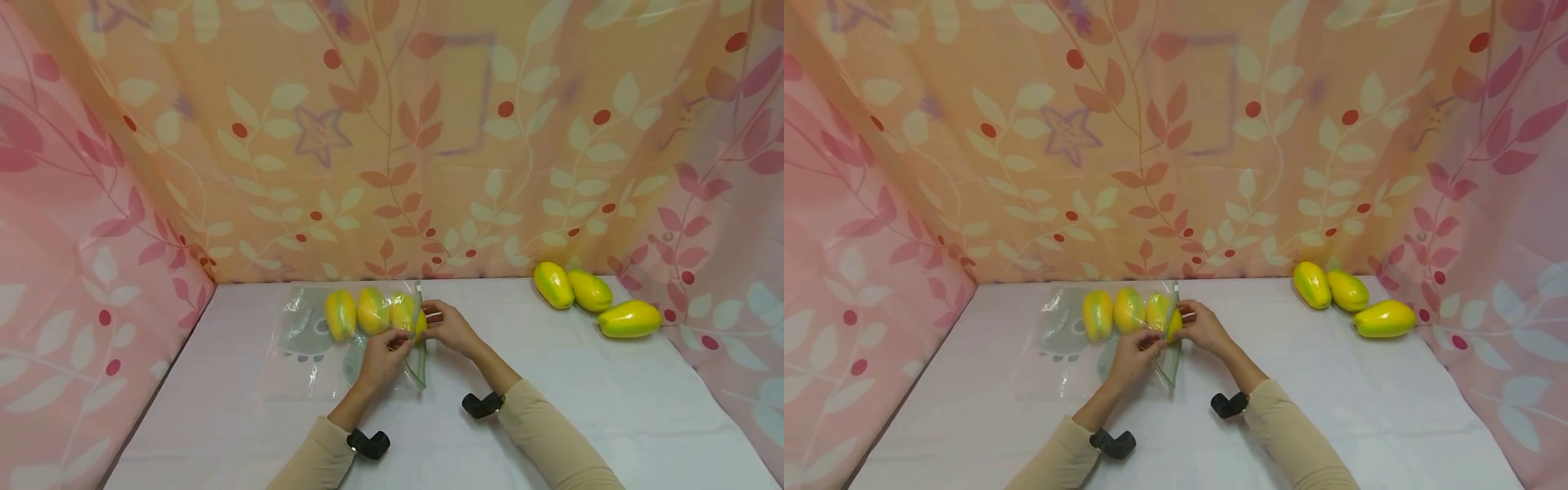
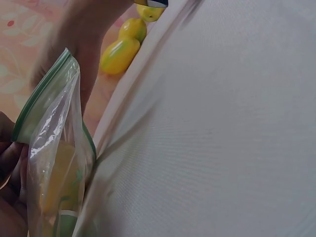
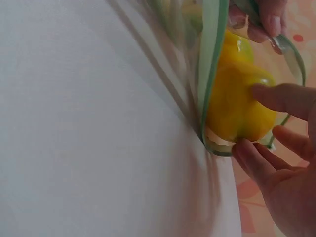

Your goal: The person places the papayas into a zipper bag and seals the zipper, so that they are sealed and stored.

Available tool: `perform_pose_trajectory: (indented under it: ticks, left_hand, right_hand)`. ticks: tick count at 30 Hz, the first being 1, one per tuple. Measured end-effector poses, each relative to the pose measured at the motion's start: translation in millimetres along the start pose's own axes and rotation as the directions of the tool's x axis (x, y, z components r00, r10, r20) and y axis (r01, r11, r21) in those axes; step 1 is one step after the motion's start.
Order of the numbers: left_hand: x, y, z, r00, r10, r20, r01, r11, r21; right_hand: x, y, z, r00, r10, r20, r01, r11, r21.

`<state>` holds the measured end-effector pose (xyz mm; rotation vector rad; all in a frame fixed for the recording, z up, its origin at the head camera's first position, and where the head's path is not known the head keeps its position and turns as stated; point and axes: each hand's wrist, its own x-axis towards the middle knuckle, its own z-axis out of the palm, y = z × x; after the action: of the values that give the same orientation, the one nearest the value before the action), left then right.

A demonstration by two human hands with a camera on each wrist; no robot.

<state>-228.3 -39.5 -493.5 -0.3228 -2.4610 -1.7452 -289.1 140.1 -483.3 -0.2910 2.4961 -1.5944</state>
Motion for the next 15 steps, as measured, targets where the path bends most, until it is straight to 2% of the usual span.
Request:
perform_pose_trajectory:
  ticks: [4,7,11,15]
  left_hand:
    - [0.4,-0.6,0.9,1.0,0.017,0.01,-0.017,1.0,-0.006]
    - [0.6,-0.7,1.2,1.0,0.023,0.019,-0.023,1.0,-0.005]
    - [0.9,-1.8,1.4,0.999,0.027,0.023,-0.027,1.0,0.001]
    - [1.1,-3.5,1.2,1.0,0.025,0.016,-0.025,1.0,-0.004]
  right_hand:
    - [2.6,1.9,8.3,0.996,0.001,-0.093,-0.001,1.0,-0.006]
    - [3.4,3.0,12.6,0.994,-0.014,-0.109,0.014,1.0,-0.003]
    - [3.0,3.4,13.8,0.997,-0.024,-0.071,0.027,0.999,0.028]
    - [2.1,4.7,11.9,0.999,-0.045,0.022,0.044,0.998,0.04]
